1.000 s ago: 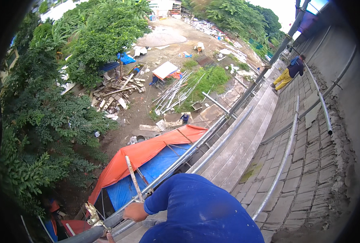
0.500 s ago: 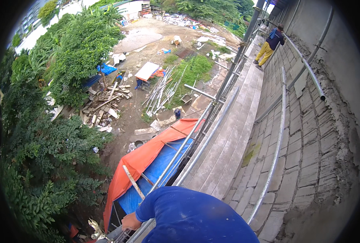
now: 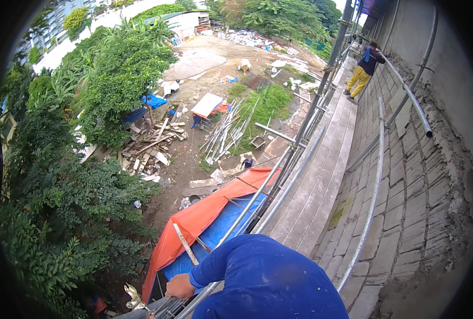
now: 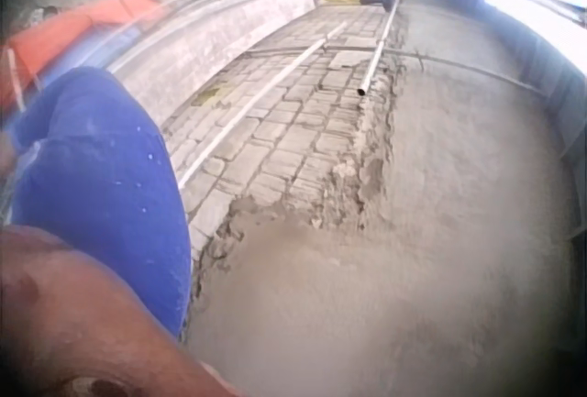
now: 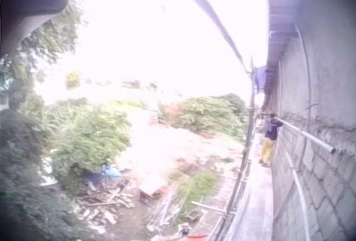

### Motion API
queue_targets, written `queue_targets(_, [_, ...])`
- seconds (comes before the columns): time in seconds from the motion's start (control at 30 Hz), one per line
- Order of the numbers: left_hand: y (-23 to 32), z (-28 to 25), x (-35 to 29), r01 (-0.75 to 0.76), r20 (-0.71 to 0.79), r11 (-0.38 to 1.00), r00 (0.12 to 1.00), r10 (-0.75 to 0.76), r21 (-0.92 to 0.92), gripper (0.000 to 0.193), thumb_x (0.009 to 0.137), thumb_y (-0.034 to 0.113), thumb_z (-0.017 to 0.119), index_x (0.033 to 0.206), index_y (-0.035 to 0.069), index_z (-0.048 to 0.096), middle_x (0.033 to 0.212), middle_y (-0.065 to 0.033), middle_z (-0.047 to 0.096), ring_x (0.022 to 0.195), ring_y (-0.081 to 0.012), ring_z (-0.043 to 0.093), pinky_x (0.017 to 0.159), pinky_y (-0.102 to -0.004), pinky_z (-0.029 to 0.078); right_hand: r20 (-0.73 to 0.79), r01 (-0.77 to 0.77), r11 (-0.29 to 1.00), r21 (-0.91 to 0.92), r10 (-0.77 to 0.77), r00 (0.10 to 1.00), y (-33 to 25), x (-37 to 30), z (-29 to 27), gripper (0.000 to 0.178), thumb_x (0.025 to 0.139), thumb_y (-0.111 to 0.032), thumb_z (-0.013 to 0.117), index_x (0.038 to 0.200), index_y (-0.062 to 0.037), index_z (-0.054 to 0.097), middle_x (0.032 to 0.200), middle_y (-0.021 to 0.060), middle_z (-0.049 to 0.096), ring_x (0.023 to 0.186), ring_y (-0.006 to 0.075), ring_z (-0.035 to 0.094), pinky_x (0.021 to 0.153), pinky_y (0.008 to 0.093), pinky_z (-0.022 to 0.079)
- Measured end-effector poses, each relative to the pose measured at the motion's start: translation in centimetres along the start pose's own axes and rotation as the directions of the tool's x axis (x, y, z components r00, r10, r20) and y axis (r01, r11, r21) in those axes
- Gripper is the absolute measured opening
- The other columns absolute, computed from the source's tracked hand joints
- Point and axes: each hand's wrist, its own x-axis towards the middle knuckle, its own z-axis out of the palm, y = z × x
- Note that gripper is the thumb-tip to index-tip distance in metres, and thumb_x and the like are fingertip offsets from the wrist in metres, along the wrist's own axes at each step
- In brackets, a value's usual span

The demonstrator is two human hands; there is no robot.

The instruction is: The person is assembling a metal scaffolding structure on a construction site. They lift a long metal pole, align it with a vertical support, and use a wrench to tighten a metal clamp. The person repeats this process for multiple poles, securing them to the frame.

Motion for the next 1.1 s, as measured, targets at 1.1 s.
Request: queue_targets(1.1, [4.7,1.1,-1.8,-0.132,-0.011,0.885,0.990,0.142,-0.446,0.059,0.093,0.014,0.067,0.139,-0.004,0.035,0.133,-0.0179,0.053,0.118,-0.0250,0.054,0.106,-0.0412,0.042,0.032,0.086,0.990,0.111,-0.090,0.995,3.9,3.5,4.8,0.030,0.080,-0.016,0.061,0.105,-0.0111,0.075,0.091,0.0232,0.072,0.091,0.0427,0.070,0.079,0.0528,0.055])
